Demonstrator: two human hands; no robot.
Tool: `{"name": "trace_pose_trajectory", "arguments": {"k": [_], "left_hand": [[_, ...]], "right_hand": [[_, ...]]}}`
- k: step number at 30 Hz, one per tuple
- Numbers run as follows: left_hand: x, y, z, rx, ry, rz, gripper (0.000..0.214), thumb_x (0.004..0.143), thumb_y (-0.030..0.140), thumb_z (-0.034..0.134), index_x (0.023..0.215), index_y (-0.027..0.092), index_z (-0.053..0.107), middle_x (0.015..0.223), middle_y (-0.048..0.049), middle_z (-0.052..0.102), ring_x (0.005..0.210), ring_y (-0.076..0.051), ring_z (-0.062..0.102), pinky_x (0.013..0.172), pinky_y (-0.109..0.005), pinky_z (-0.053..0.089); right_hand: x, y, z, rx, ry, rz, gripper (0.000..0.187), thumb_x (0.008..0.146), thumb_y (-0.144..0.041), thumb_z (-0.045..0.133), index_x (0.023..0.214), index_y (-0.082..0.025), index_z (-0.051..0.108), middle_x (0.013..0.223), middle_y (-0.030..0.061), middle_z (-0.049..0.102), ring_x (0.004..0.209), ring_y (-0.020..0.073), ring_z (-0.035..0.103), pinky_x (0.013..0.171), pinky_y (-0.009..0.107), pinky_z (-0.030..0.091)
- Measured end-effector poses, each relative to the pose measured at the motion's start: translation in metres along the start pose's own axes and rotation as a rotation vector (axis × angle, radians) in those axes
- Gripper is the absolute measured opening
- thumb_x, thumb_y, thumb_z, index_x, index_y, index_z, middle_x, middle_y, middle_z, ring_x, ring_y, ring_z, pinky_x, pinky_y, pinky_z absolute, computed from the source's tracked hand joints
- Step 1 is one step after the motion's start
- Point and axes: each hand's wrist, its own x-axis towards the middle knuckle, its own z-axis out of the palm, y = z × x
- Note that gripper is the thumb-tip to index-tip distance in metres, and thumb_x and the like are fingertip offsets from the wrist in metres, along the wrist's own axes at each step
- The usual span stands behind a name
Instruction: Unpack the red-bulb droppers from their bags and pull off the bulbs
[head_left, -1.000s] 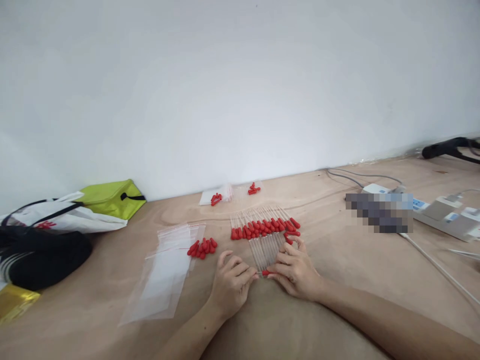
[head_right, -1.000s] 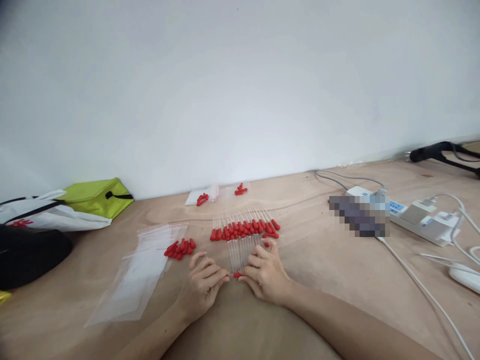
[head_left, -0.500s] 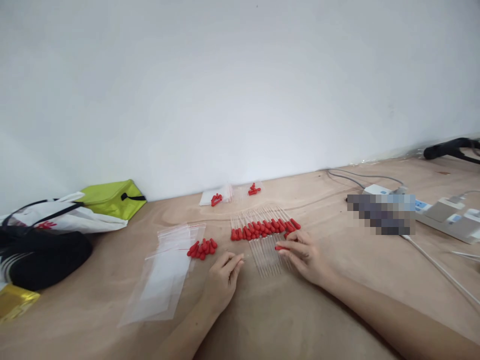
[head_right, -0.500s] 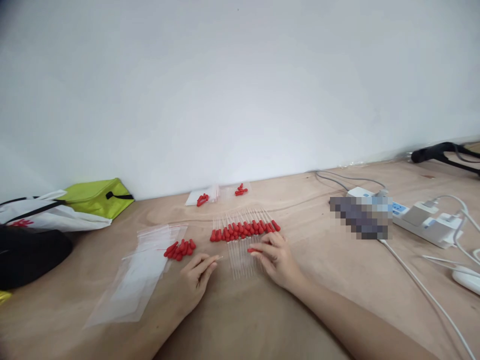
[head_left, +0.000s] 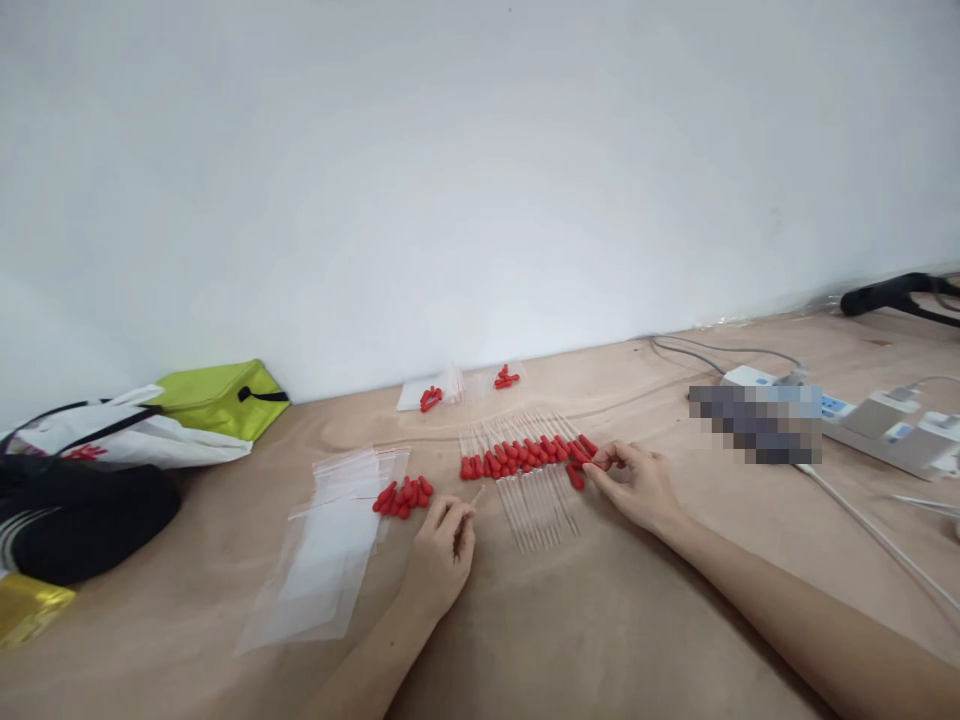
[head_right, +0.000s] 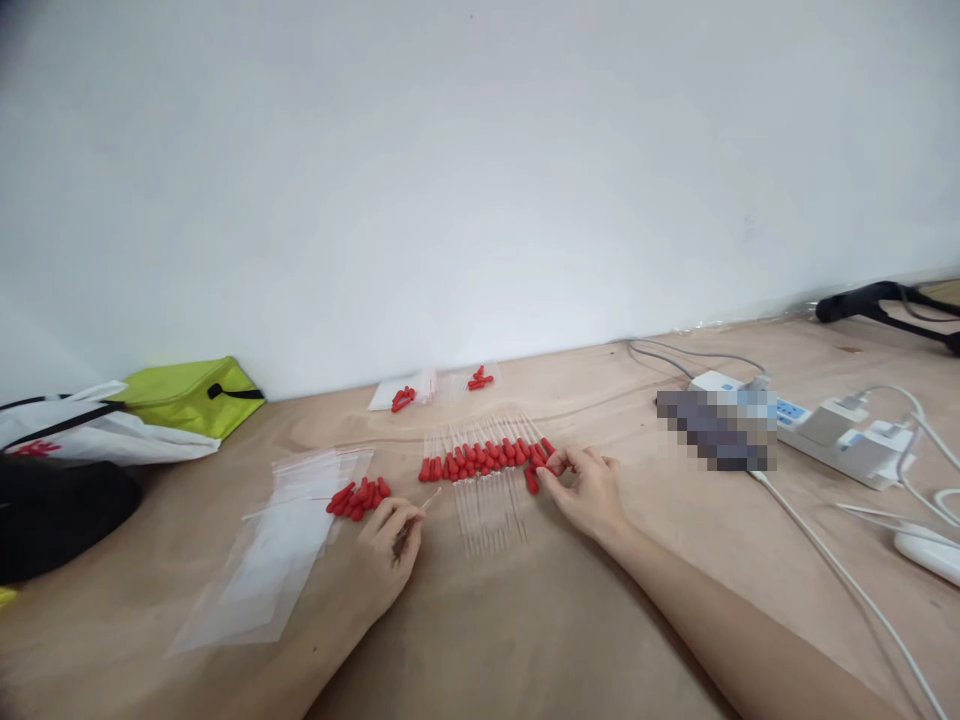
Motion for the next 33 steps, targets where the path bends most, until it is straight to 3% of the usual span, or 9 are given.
{"name": "trace_pose_trajectory", "arguments": {"k": [6,11,14,16,19,24,28,33], "left_hand": [[-0.001,0.005,-0.002,-0.065,-0.178,0.041,0.018,0.080,0.018,0.043,0.093,0.017,0.057,0.090,-0.0053,0.056,0.058,-0.008,0.055,0.060,-0.023,0.050],[-0.001,0.003,-0.004,-0.076,-0.329,0.098,0.035,0.074,0.024,0.054,0.109,0.017,0.053,0.106,-0.0102,0.056,0.095,-0.019,0.057,0.080,-0.032,0.050],[-0.001,0.004,-0.009,-0.088,-0.380,0.099,0.046,0.072,0.025,0.056,0.117,0.019,0.046,0.115,-0.0102,0.053,0.103,-0.021,0.054,0.084,-0.035,0.048],[0.000,0.006,-0.013,-0.109,-0.399,0.085,0.047,0.070,0.023,0.057,0.115,0.021,0.046,0.116,-0.0092,0.053,0.103,-0.021,0.054,0.085,-0.036,0.047],[0.001,0.009,-0.020,-0.149,-0.389,0.063,0.035,0.064,0.018,0.059,0.097,0.020,0.050,0.105,-0.0073,0.057,0.097,-0.020,0.055,0.082,-0.036,0.047],[0.004,0.011,-0.022,-0.179,-0.400,0.039,0.018,0.062,0.015,0.058,0.075,0.020,0.047,0.099,-0.0061,0.059,0.093,-0.019,0.056,0.080,-0.035,0.047],[0.004,0.008,-0.016,-0.164,-0.376,0.039,0.010,0.070,0.016,0.053,0.079,0.020,0.051,0.100,-0.0068,0.060,0.094,-0.019,0.056,0.080,-0.035,0.047],[0.002,0.003,-0.009,-0.098,-0.415,0.075,0.026,0.075,0.020,0.052,0.102,0.021,0.053,0.116,-0.0085,0.056,0.109,-0.022,0.050,0.089,-0.041,0.044]], "right_hand": [[-0.004,-0.001,0.004,-0.110,-0.032,-0.050,0.027,0.072,-0.047,0.051,0.064,-0.023,0.061,0.065,-0.0008,0.065,0.067,0.0174,0.054,0.072,0.034,0.029],[-0.005,0.001,0.005,-0.132,-0.040,-0.088,0.033,0.074,-0.054,0.049,0.067,-0.027,0.066,0.072,-0.0002,0.067,0.071,0.0191,0.054,0.070,0.034,0.027],[-0.006,0.000,0.003,-0.134,-0.056,-0.085,0.032,0.078,-0.052,0.045,0.070,-0.030,0.067,0.074,-0.0018,0.068,0.071,0.0188,0.054,0.070,0.034,0.025],[-0.005,-0.001,0.002,-0.141,-0.034,-0.054,0.032,0.080,-0.049,0.043,0.072,-0.030,0.067,0.073,-0.0016,0.068,0.071,0.0186,0.055,0.070,0.034,0.025],[-0.002,-0.004,0.000,-0.167,0.013,0.011,0.031,0.078,-0.048,0.045,0.071,-0.027,0.067,0.069,-0.0003,0.067,0.071,0.0186,0.055,0.069,0.034,0.026],[0.012,-0.009,0.002,-0.226,-0.026,0.007,0.028,0.072,-0.050,0.051,0.071,-0.027,0.067,0.071,0.0011,0.066,0.075,0.0209,0.054,0.067,0.033,0.027],[0.021,-0.010,0.007,-0.259,-0.051,0.026,0.026,0.070,-0.049,0.053,0.067,-0.027,0.067,0.070,0.0019,0.066,0.076,0.0226,0.055,0.066,0.033,0.029],[0.023,-0.008,0.009,-0.212,-0.060,0.105,0.022,0.067,-0.045,0.056,0.061,-0.026,0.065,0.065,0.0009,0.066,0.070,0.0212,0.057,0.064,0.033,0.030]]}}
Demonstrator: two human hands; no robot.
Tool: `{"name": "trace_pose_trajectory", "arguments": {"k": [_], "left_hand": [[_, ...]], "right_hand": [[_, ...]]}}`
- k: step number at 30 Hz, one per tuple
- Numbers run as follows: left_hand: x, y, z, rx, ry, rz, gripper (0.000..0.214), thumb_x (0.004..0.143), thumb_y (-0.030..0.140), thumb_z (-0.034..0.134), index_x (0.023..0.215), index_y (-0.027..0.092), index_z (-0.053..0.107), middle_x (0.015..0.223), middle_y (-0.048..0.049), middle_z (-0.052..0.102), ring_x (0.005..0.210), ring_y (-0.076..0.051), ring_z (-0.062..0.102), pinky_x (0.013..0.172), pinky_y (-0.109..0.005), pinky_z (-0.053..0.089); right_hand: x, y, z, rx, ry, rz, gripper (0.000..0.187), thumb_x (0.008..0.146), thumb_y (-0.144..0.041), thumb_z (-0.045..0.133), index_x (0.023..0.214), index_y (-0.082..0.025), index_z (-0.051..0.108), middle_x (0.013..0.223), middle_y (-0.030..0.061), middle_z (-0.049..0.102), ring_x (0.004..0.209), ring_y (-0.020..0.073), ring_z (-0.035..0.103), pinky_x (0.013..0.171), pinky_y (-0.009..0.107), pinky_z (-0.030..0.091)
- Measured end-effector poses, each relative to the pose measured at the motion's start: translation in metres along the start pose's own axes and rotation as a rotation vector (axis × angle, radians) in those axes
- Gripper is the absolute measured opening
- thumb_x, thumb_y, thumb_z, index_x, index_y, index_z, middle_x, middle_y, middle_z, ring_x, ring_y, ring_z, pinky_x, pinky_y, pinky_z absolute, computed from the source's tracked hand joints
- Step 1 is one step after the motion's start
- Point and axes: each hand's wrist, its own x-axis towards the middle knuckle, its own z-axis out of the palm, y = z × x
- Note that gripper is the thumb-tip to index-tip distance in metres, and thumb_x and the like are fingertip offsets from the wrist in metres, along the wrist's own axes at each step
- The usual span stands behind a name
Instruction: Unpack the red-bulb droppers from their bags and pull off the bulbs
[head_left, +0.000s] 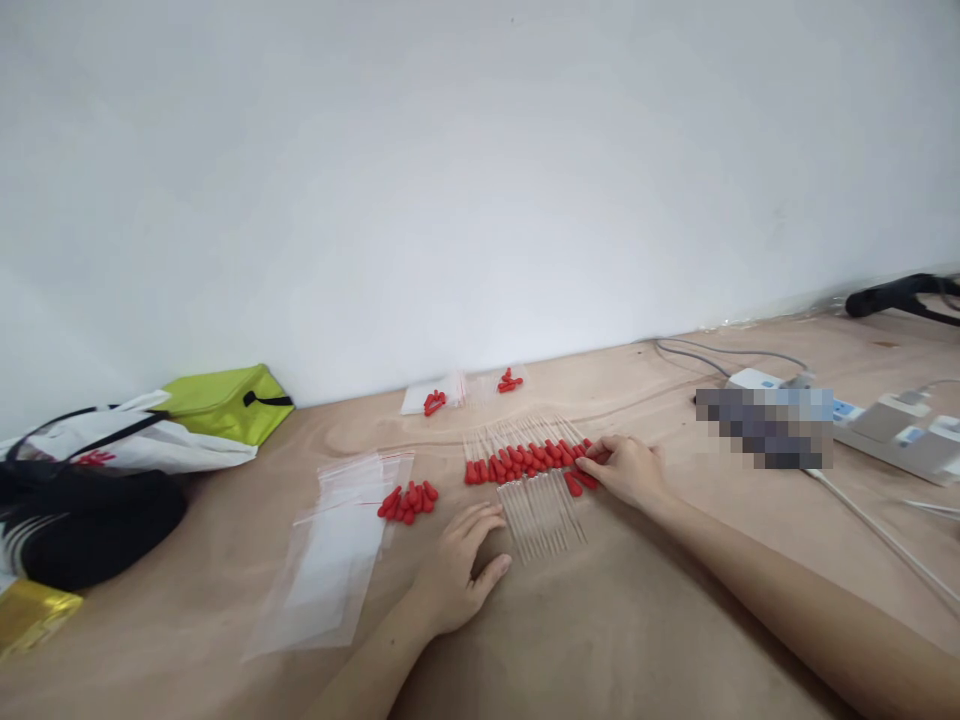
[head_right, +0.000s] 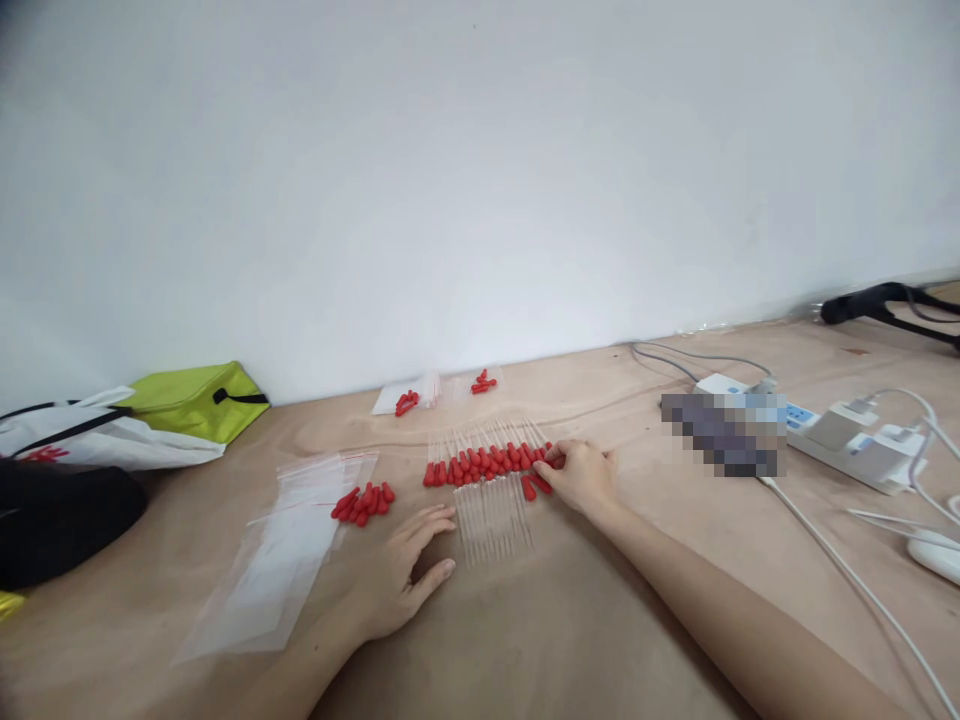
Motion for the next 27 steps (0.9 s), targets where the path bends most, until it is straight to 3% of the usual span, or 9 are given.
{"name": "trace_pose_trajectory", "arguments": {"k": [6,10,13,17,21,24,27], "left_hand": [[-0.003,-0.005,0.003,0.054,-0.033,-0.009,0.041,0.079,0.026,0.050,0.119,0.021,0.045,0.126,-0.0082,0.049,0.117,-0.022,0.044,0.094,-0.042,0.041],[-0.005,-0.007,0.005,0.051,-0.006,-0.047,0.049,0.079,0.027,0.049,0.126,0.020,0.036,0.130,-0.0098,0.044,0.119,-0.022,0.041,0.096,-0.043,0.039],[-0.007,-0.010,0.008,0.070,0.049,-0.090,0.056,0.080,0.027,0.048,0.131,0.019,0.026,0.131,-0.0122,0.041,0.120,-0.023,0.039,0.096,-0.043,0.039],[-0.007,-0.013,0.011,0.160,0.240,-0.116,0.060,0.081,0.028,0.046,0.134,0.018,0.019,0.132,-0.0140,0.038,0.122,-0.024,0.037,0.096,-0.044,0.038],[-0.004,-0.011,0.011,0.324,0.379,-0.010,0.048,0.083,0.026,0.045,0.129,0.020,0.033,0.130,-0.0128,0.040,0.121,-0.026,0.036,0.096,-0.044,0.036],[-0.001,-0.005,0.012,0.425,0.393,0.128,0.036,0.082,0.023,0.047,0.118,0.024,0.048,0.122,-0.0088,0.050,0.118,-0.025,0.040,0.098,-0.046,0.030],[0.002,0.001,0.014,0.396,0.404,0.204,0.022,0.084,0.024,0.046,0.101,0.026,0.059,0.102,-0.0024,0.064,0.103,-0.021,0.052,0.101,-0.048,0.021]], "right_hand": [[0.001,-0.002,0.000,0.064,0.004,0.050,0.021,0.069,-0.041,0.055,0.059,-0.025,0.065,0.062,0.0008,0.066,0.068,0.0217,0.058,0.067,0.035,0.032],[-0.002,-0.005,-0.007,0.180,0.071,0.116,0.027,0.074,-0.042,0.049,0.062,-0.023,0.065,0.060,0.0016,0.065,0.067,0.0205,0.058,0.071,0.036,0.033],[-0.009,-0.007,-0.012,0.293,0.069,-0.022,0.030,0.078,-0.042,0.045,0.069,-0.021,0.064,0.071,0.0028,0.066,0.071,0.0192,0.057,0.074,0.035,0.034],[-0.027,-0.015,-0.011,0.324,0.003,-0.255,0.021,0.079,-0.037,0.048,0.075,-0.022,0.062,0.076,0.0007,0.065,0.076,0.0175,0.057,0.083,0.038,0.029],[-0.046,-0.025,-0.002,0.331,-0.002,-0.429,0.012,0.079,-0.029,0.052,0.079,-0.021,0.061,0.071,0.0003,0.061,0.073,0.0151,0.054,0.081,0.036,0.031],[-0.056,-0.031,0.001,0.318,-0.043,-0.555,0.010,0.078,-0.027,0.053,0.081,-0.022,0.061,0.066,-0.0007,0.058,0.074,0.0148,0.052,0.082,0.037,0.030],[-0.059,-0.034,-0.001,0.334,-0.090,-0.644,0.007,0.079,-0.025,0.054,0.081,-0.023,0.060,0.067,-0.0015,0.059,0.076,0.0145,0.051,0.083,0.037,0.028]]}}
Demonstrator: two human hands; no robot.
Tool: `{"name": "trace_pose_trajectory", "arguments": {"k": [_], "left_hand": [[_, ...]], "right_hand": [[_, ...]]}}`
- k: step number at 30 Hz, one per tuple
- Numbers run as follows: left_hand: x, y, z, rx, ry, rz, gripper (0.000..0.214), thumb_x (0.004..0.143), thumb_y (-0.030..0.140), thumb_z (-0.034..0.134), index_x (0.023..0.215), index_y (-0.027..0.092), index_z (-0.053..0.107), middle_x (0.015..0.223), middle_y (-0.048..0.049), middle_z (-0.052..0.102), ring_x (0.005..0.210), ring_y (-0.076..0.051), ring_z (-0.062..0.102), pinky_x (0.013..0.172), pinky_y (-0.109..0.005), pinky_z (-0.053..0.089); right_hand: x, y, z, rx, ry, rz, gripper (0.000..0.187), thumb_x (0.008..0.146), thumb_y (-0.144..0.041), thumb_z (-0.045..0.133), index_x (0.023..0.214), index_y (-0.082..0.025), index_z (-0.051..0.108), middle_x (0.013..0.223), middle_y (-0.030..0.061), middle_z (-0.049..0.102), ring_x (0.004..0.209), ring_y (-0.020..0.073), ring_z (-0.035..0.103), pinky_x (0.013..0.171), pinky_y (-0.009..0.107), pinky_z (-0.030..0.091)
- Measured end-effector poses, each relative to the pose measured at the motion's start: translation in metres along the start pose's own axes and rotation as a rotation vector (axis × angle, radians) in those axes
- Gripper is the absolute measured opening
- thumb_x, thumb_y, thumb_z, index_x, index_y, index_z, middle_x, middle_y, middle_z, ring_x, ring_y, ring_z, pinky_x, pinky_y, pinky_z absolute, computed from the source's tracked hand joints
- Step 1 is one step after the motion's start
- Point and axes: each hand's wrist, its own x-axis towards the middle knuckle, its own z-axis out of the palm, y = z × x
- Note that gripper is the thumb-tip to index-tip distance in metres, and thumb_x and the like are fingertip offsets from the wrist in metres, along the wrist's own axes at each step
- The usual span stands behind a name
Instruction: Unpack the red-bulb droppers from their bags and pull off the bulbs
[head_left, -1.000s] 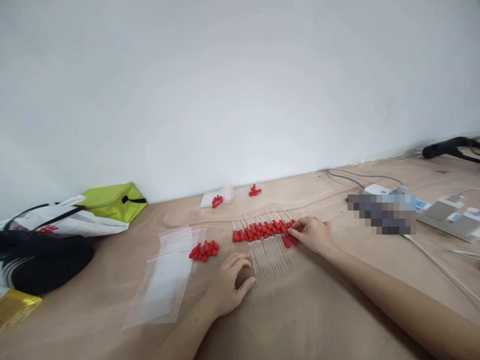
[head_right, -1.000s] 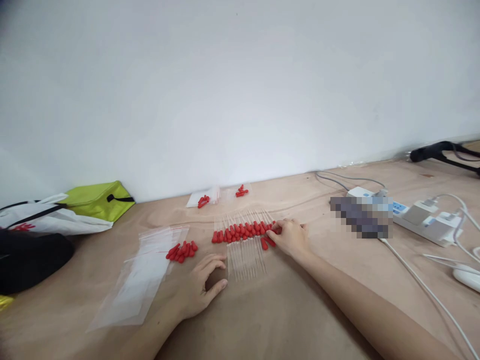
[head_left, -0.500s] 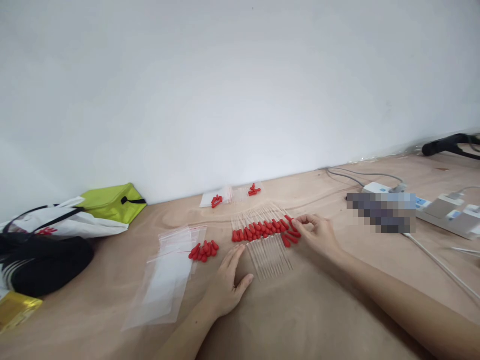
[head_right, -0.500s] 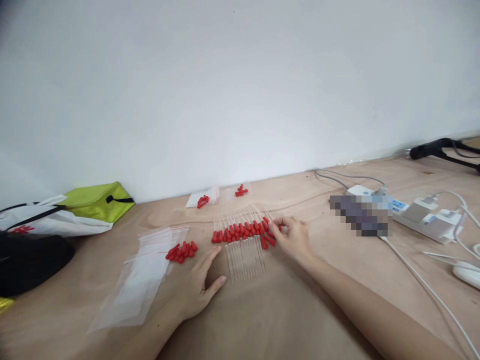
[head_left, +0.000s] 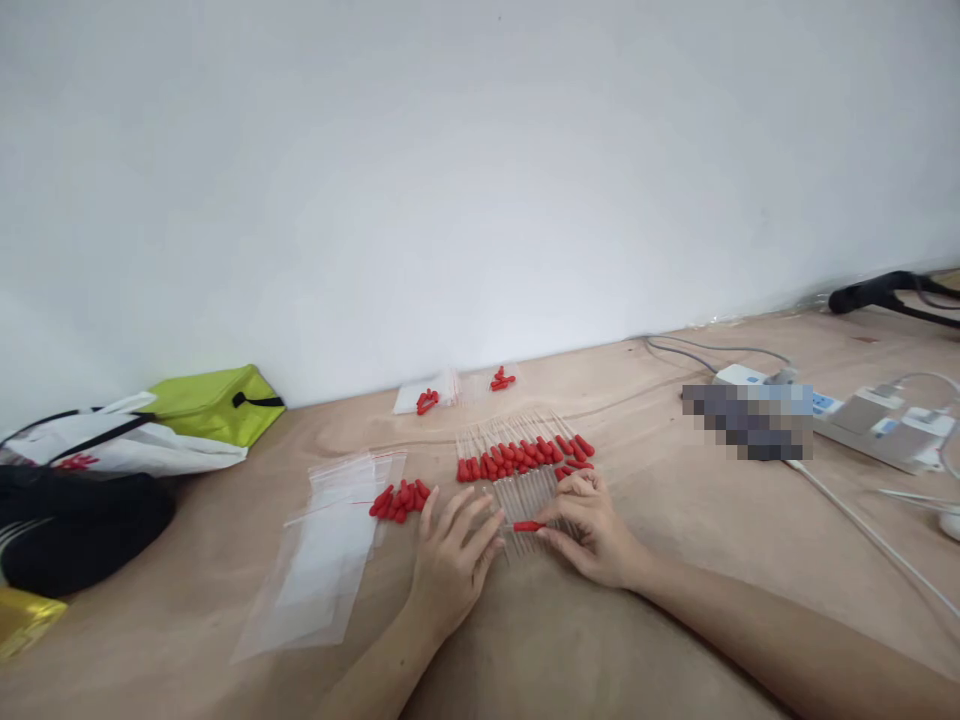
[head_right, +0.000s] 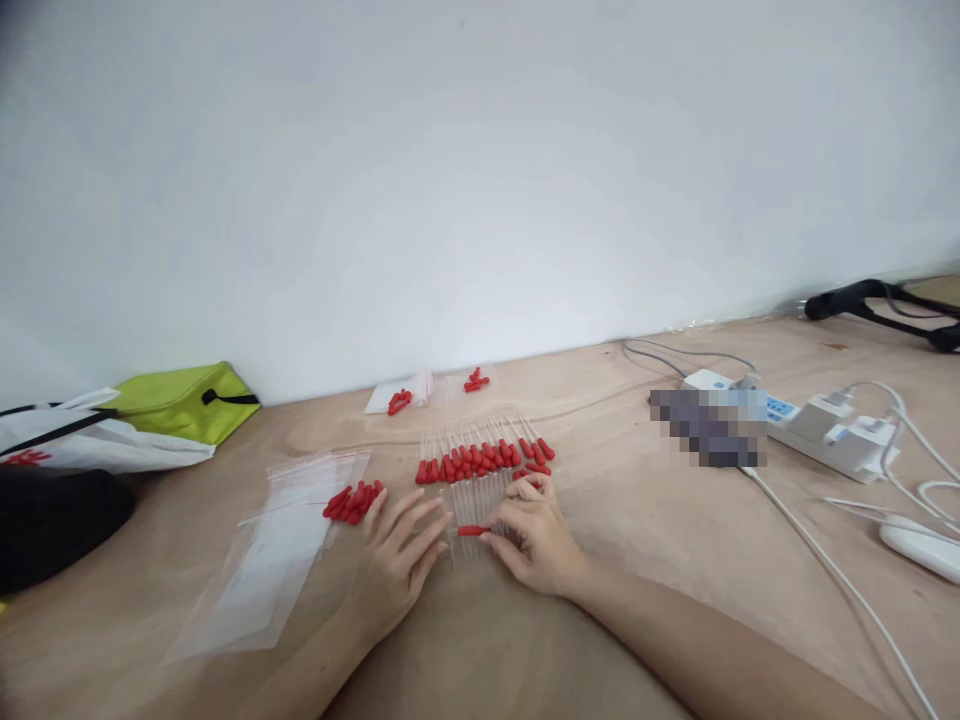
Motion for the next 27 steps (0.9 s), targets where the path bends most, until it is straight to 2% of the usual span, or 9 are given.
{"name": "trace_pose_trajectory", "arguments": {"k": [3,7,10,13,22,27], "left_hand": [[0.001,0.004,0.002,-0.090,-0.014,-0.024,0.019,0.086,0.024,0.044,0.087,0.024,0.062,0.080,0.0027,0.067,0.084,-0.015,0.058,0.103,-0.047,0.017],[0.002,0.006,0.002,-0.140,-0.028,-0.045,0.019,0.086,0.023,0.043,0.080,0.022,0.061,0.073,0.0036,0.066,0.077,-0.014,0.057,0.102,-0.045,0.019],[0.003,0.006,0.002,-0.155,-0.037,-0.032,0.018,0.085,0.023,0.044,0.082,0.022,0.061,0.076,0.0029,0.067,0.078,-0.014,0.057,0.099,-0.043,0.025],[0.004,0.005,0.002,-0.187,-0.066,-0.020,0.015,0.084,0.023,0.046,0.085,0.023,0.061,0.080,0.0030,0.067,0.079,-0.014,0.058,0.095,-0.040,0.030],[0.002,0.005,0.003,-0.253,-0.037,0.027,0.015,0.084,0.018,0.044,0.081,0.021,0.058,0.076,0.0034,0.067,0.086,-0.014,0.059,0.096,-0.037,0.030],[0.001,0.005,0.002,-0.270,-0.076,0.013,0.016,0.084,0.016,0.043,0.078,0.020,0.057,0.074,0.0025,0.066,0.093,-0.014,0.058,0.100,-0.038,0.028]], "right_hand": [[0.002,-0.003,-0.001,0.027,-0.022,-0.029,0.007,0.079,-0.022,0.053,0.082,-0.023,0.059,0.070,-0.0023,0.062,0.078,0.0143,0.050,0.083,0.037,0.027],[0.004,-0.004,0.003,-0.035,0.028,-0.034,0.016,0.076,-0.030,0.058,0.090,-0.024,0.060,0.077,-0.0020,0.063,0.078,0.0150,0.049,0.082,0.038,0.025],[0.003,-0.003,0.010,-0.100,0.084,-0.092,0.016,0.077,-0.034,0.057,0.092,-0.029,0.062,0.077,-0.0028,0.063,0.075,0.0140,0.047,0.082,0.038,0.023],[0.002,-0.001,0.014,-0.129,0.099,-0.131,0.011,0.079,-0.030,0.055,0.087,-0.028,0.063,0.073,-0.0027,0.062,0.073,0.0134,0.046,0.082,0.038,0.023],[0.000,-0.004,0.012,-0.149,0.049,-0.188,0.012,0.082,-0.024,0.048,0.075,-0.022,0.058,0.064,-0.0021,0.057,0.071,0.0137,0.044,0.087,0.042,0.020],[-0.001,-0.004,0.011,-0.149,0.009,-0.200,0.012,0.081,-0.023,0.047,0.075,-0.021,0.057,0.065,-0.0016,0.056,0.072,0.0144,0.044,0.089,0.044,0.019]]}}
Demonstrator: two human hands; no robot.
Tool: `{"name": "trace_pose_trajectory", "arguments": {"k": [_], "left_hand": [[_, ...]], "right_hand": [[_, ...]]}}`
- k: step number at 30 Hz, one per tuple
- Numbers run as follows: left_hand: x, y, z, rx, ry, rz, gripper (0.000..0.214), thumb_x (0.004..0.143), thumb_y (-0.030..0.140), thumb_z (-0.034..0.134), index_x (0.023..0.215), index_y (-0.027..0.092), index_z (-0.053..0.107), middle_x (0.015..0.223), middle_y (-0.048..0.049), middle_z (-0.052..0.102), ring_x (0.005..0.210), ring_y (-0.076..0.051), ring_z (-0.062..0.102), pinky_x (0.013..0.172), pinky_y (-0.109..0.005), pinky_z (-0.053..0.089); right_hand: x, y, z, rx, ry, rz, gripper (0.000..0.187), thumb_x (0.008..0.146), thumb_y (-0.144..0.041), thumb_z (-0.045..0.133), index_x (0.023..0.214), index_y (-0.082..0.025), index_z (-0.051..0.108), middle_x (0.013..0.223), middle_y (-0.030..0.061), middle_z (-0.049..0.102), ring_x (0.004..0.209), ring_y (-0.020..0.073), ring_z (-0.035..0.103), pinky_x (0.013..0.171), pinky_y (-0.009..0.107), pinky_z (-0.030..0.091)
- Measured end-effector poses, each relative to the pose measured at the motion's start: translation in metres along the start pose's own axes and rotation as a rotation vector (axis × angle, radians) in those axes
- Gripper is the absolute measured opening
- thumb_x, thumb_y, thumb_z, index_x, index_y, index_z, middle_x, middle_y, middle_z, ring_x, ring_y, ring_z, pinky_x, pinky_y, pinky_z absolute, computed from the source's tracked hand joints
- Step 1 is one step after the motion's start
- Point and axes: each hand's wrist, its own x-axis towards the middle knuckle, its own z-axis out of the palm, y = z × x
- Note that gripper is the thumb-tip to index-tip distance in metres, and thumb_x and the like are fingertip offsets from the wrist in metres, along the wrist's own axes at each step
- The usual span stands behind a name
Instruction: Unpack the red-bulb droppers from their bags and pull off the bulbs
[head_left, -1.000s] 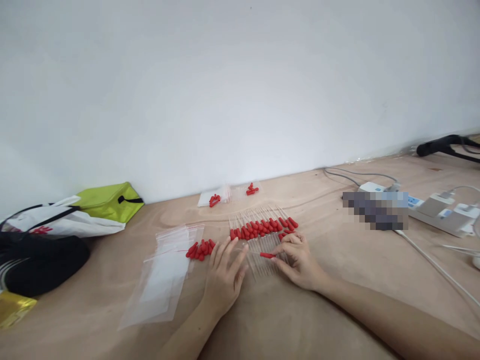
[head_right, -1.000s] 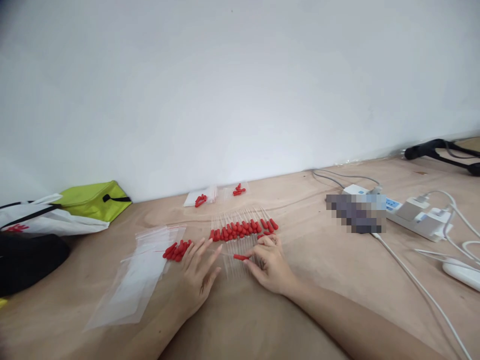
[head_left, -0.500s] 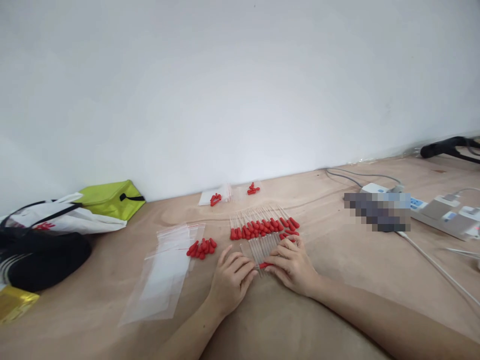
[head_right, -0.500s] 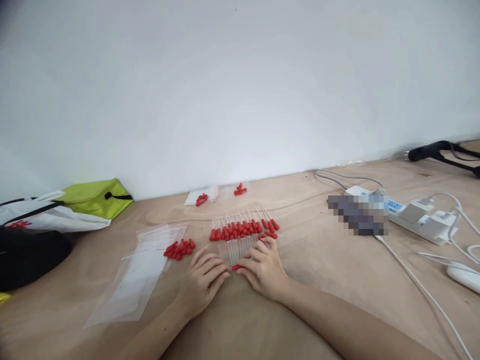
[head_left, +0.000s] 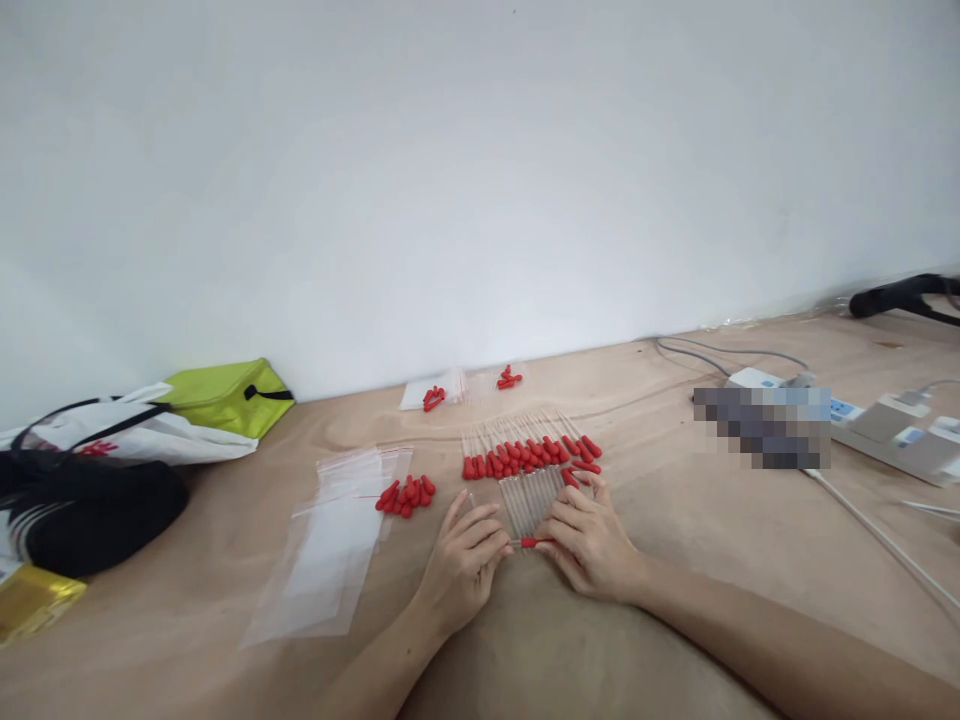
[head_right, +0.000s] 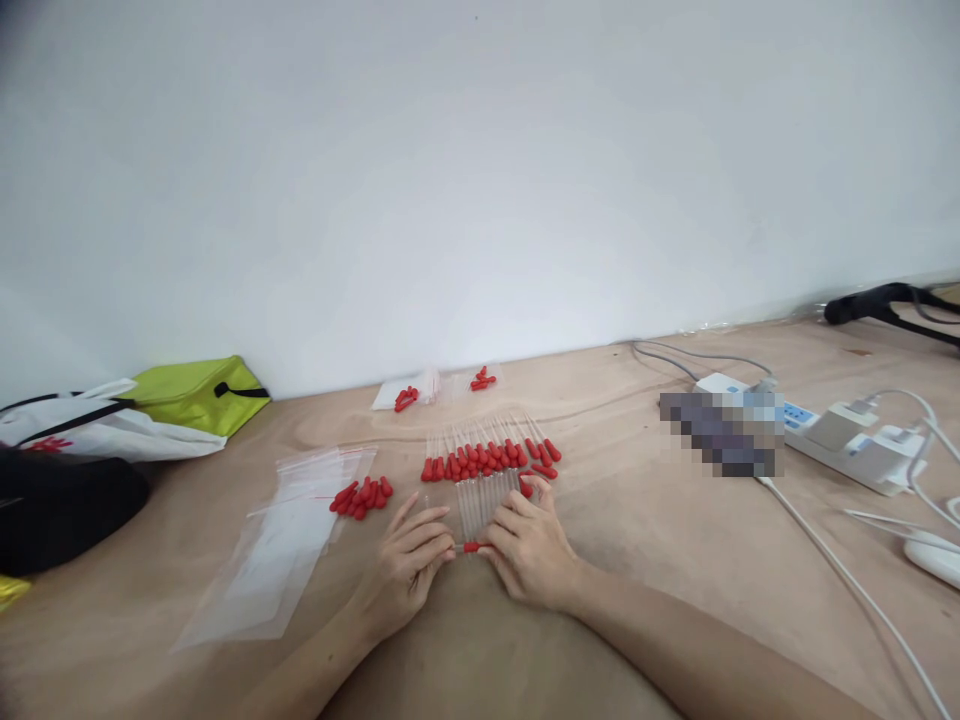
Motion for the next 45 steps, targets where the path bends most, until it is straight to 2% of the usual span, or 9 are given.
{"name": "trace_pose_trajectory", "arguments": {"k": [17,20,24,27,30,32,35,38,45], "left_hand": [[-0.007,-0.003,0.000,-0.063,-0.086,-0.067,0.018,0.084,0.017,0.042,0.078,0.021,0.058,0.074,0.0014,0.066,0.103,-0.017,0.055,0.104,-0.045,0.017],[-0.008,-0.004,-0.003,-0.050,-0.095,-0.095,0.021,0.085,0.017,0.040,0.076,0.021,0.059,0.073,0.0002,0.066,0.102,-0.018,0.056,0.103,-0.047,0.019],[-0.008,-0.008,-0.010,0.014,-0.041,-0.131,0.021,0.085,0.017,0.039,0.077,0.021,0.058,0.076,0.0000,0.065,0.098,-0.018,0.057,0.098,-0.046,0.029],[-0.006,-0.010,-0.015,0.060,0.051,-0.248,0.021,0.086,0.022,0.035,0.077,0.020,0.054,0.080,-0.0031,0.062,0.088,-0.017,0.059,0.084,-0.035,0.042],[-0.004,-0.015,-0.024,0.161,0.080,-0.507,0.027,0.087,0.027,0.026,0.070,0.020,0.046,0.074,-0.0045,0.056,0.072,-0.017,0.056,0.067,-0.032,0.045],[-0.001,-0.017,-0.032,0.213,-0.012,-0.673,0.026,0.087,0.028,0.023,0.067,0.021,0.039,0.068,-0.0032,0.052,0.066,-0.018,0.055,0.062,-0.032,0.044],[0.002,-0.018,-0.042,0.231,-0.277,-0.886,0.021,0.086,0.026,0.024,0.068,0.022,0.034,0.065,-0.0031,0.053,0.064,-0.020,0.056,0.057,-0.031,0.041],[0.006,-0.014,-0.048,0.252,-0.481,-0.987,0.018,0.087,0.022,0.023,0.073,0.020,0.035,0.063,-0.0047,0.055,0.062,-0.022,0.058,0.054,-0.030,0.038],[0.009,-0.015,-0.047,0.229,-0.542,-0.989,0.011,0.083,0.012,0.029,0.081,0.017,0.039,0.080,-0.0112,0.061,0.076,-0.022,0.060,0.063,-0.029,0.038]], "right_hand": [[-0.002,-0.001,-0.003,0.030,-0.050,-0.012,0.014,0.080,-0.023,0.044,0.075,-0.021,0.056,0.066,-0.0014,0.055,0.074,0.0148,0.045,0.092,0.046,0.018],[-0.002,-0.001,-0.008,0.029,-0.041,0.009,0.014,0.079,-0.023,0.043,0.072,-0.020,0.055,0.064,-0.0013,0.055,0.074,0.0150,0.046,0.092,0.045,0.020],[-0.002,0.003,-0.018,0.001,-0.007,0.136,0.015,0.080,-0.024,0.044,0.072,-0.020,0.055,0.067,-0.0002,0.057,0.073,0.0148,0.048,0.087,0.040,0.024],[-0.003,0.011,-0.022,-0.029,0.054,0.226,0.016,0.082,-0.028,0.044,0.077,-0.021,0.058,0.073,0.0005,0.060,0.074,0.0145,0.050,0.085,0.036,0.025],[-0.003,0.023,-0.024,-0.100,0.142,0.368,0.018,0.083,-0.030,0.044,0.080,-0.022,0.059,0.077,0.0013,0.061,0.076,0.0148,0.052,0.080,0.034,0.025],[-0.003,0.033,-0.025,-0.159,0.173,0.492,0.020,0.082,-0.033,0.044,0.079,-0.022,0.060,0.077,0.0011,0.062,0.076,0.0156,0.053,0.077,0.034,0.024],[-0.004,0.045,-0.027,-0.209,0.166,0.641,0.025,0.081,-0.040,0.044,0.076,-0.023,0.061,0.074,0.0011,0.063,0.076,0.0175,0.053,0.076,0.035,0.023],[-0.004,0.053,-0.028,-0.198,0.148,0.730,0.030,0.078,-0.046,0.043,0.076,-0.022,0.060,0.072,0.0013,0.064,0.074,0.0185,0.052,0.076,0.035,0.023],[-0.005,0.059,-0.021,-0.166,0.116,0.735,0.032,0.074,-0.052,0.048,0.069,-0.022,0.056,0.072,0.0003,0.063,0.072,0.0185,0.052,0.076,0.036,0.022]]}}
